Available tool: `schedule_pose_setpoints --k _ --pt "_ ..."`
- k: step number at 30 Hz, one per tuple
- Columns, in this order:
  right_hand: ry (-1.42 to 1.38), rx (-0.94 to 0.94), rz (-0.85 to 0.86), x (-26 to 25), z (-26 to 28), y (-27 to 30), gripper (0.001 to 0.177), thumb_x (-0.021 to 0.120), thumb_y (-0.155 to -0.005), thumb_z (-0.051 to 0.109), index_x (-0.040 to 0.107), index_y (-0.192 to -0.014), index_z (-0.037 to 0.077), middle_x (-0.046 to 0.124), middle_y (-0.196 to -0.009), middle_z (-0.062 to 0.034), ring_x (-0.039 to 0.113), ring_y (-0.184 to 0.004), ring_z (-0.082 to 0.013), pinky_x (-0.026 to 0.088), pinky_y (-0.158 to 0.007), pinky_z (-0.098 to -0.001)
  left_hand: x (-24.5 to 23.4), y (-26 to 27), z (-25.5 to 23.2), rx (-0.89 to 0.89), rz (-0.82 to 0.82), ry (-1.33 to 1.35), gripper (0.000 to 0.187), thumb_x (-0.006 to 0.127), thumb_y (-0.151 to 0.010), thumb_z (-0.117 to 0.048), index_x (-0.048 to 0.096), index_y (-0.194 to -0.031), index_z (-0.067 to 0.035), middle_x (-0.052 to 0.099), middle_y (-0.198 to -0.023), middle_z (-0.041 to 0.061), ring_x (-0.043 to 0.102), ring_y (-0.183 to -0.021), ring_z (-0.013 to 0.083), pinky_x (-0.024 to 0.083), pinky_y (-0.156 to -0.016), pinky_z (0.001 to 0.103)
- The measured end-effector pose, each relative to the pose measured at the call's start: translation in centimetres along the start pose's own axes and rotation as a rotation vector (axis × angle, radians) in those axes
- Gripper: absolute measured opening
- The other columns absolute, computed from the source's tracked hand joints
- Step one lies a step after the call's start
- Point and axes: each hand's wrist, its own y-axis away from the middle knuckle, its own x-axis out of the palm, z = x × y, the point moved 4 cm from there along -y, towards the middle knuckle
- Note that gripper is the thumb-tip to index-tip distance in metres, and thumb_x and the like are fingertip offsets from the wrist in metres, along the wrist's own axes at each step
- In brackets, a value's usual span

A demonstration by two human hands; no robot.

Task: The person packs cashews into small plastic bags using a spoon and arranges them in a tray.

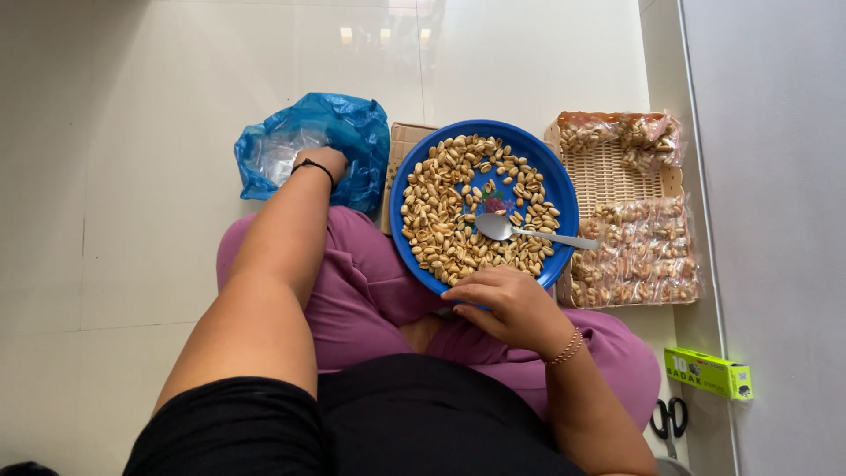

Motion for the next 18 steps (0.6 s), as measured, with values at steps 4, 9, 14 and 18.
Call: schedule_pose_setpoints --k 4,9,14,18 --pt "0.006 0.008 -0.003 0.1 -0.2 0.1 0.015 0.070 -0.095 0.015 0.077 -0.108 0.010 0.078 -0.099 -0.0105 0.075 -0.087 -0.0320 0.058 -0.072 -0.0445 1.5 -2.6 0.8 0.012 -0.010 -0.047 0.022 0.057 -0.096 -0.006 0.078 -0.090 -0.006 0.075 -0.080 0.013 0.074 -0.077 0.0323 0.062 -0.070 0.055" --pt "0.016 0.012 0.008 0.4 -1.1 0.6 0.016 0.068 -0.097 0.017 0.076 -0.110 0.013 0.077 -0.101 -0.0078 0.074 -0.090 -0.0310 0.058 -0.072 -0.0436 -3.3 0.3 1.9 -0.096 -0.138 0.238 0.023 0.058 -0.094 -0.009 0.079 -0.086 -0.006 0.075 -0.078 0.015 0.075 -0.081 0.0369 0.060 -0.077 0.055" --pt "0.006 0.010 0.004 0.1 -1.4 0.5 0.016 0.069 -0.097 0.018 0.076 -0.110 0.012 0.077 -0.101 -0.0094 0.074 -0.093 -0.0329 0.058 -0.074 -0.0446 -7.5 4.4 4.1 -0.173 -0.336 0.528 0.021 0.061 -0.091 -0.023 0.081 -0.094 -0.017 0.077 -0.090 0.010 0.074 -0.092 0.0376 0.058 -0.082 0.051" --pt "-0.025 0.028 -0.010 0.2 -2.0 0.9 0.018 0.069 -0.097 0.017 0.076 -0.112 0.013 0.076 -0.103 -0.0112 0.074 -0.095 -0.0356 0.059 -0.076 -0.0462 -10.0 7.1 5.5 -0.183 -0.545 0.823 0.009 0.071 -0.088 -0.031 0.077 -0.090 -0.024 0.073 -0.081 0.000 0.071 -0.087 0.0280 0.056 -0.077 0.041"
